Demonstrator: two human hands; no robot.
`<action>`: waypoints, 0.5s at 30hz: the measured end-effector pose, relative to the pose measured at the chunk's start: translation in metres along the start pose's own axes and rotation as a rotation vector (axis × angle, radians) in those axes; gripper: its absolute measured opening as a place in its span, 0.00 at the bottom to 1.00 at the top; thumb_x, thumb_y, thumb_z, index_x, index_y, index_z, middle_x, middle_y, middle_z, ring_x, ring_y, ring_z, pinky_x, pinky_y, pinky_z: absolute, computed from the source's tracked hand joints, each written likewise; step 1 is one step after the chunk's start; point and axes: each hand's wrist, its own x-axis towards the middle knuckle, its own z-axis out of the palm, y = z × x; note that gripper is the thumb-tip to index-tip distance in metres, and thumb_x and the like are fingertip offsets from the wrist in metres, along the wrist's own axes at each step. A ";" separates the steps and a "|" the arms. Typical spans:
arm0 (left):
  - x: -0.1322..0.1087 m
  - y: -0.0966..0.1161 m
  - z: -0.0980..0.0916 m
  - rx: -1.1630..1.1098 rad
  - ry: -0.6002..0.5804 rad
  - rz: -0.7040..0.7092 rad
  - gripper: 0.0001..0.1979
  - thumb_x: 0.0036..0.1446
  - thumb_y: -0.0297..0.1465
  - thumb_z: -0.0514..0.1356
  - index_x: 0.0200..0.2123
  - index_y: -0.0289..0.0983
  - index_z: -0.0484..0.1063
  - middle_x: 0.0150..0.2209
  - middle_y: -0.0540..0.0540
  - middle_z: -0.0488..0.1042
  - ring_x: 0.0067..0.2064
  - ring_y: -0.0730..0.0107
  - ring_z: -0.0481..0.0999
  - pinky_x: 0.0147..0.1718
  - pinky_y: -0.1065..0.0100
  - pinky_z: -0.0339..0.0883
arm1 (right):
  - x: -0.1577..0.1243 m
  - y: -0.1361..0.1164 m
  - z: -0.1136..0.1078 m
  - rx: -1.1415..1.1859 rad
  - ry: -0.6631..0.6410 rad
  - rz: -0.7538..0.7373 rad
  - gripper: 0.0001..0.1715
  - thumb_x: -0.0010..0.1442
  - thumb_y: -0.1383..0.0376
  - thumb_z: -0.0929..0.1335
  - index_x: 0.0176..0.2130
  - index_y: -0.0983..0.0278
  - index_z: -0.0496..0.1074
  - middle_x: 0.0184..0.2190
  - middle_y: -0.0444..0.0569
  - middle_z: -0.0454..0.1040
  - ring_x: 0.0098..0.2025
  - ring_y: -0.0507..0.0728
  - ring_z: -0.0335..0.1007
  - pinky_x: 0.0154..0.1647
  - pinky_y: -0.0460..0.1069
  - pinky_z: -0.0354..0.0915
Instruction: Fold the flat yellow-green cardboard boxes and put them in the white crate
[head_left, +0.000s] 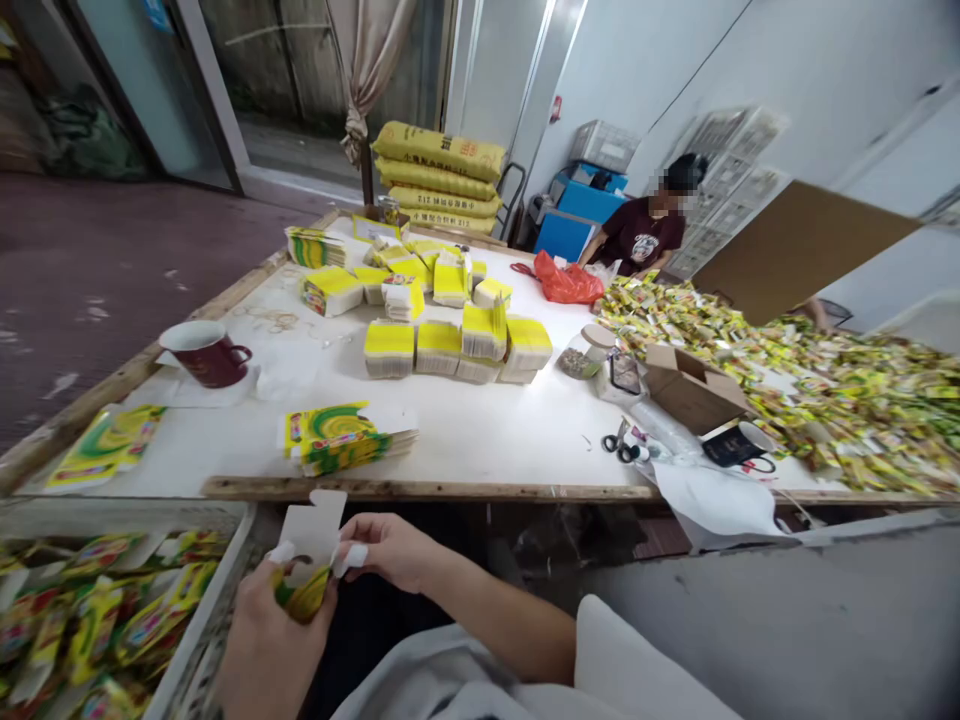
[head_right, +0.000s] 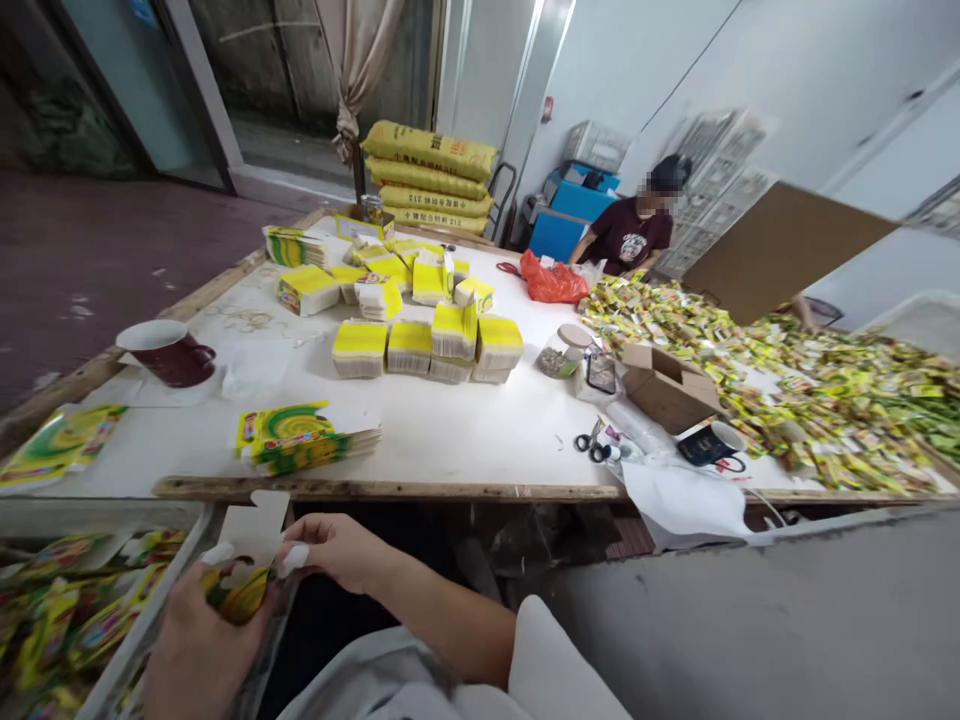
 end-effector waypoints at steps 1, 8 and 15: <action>0.000 0.001 0.002 -0.005 0.005 0.020 0.31 0.60 0.47 0.55 0.60 0.33 0.58 0.46 0.35 0.73 0.43 0.49 0.78 0.36 0.58 0.72 | 0.002 -0.001 0.000 -0.033 0.011 -0.005 0.34 0.27 0.50 0.83 0.28 0.65 0.70 0.24 0.39 0.73 0.25 0.48 0.67 0.30 0.45 0.61; -0.004 0.002 0.006 -0.060 -0.070 -0.041 0.25 0.57 0.43 0.56 0.56 0.41 0.59 0.44 0.41 0.74 0.41 0.50 0.79 0.36 0.56 0.73 | 0.012 -0.002 0.000 -0.208 -0.030 0.053 0.29 0.35 0.50 0.79 0.32 0.65 0.77 0.30 0.45 0.77 0.33 0.53 0.71 0.36 0.48 0.62; -0.021 -0.015 0.022 -0.259 -0.344 -0.209 0.33 0.50 0.45 0.56 0.58 0.40 0.53 0.40 0.40 0.75 0.37 0.46 0.80 0.33 0.52 0.73 | 0.003 0.001 0.008 -0.550 -0.081 -0.105 0.29 0.55 0.55 0.70 0.54 0.65 0.73 0.53 0.53 0.75 0.58 0.64 0.68 0.62 0.56 0.58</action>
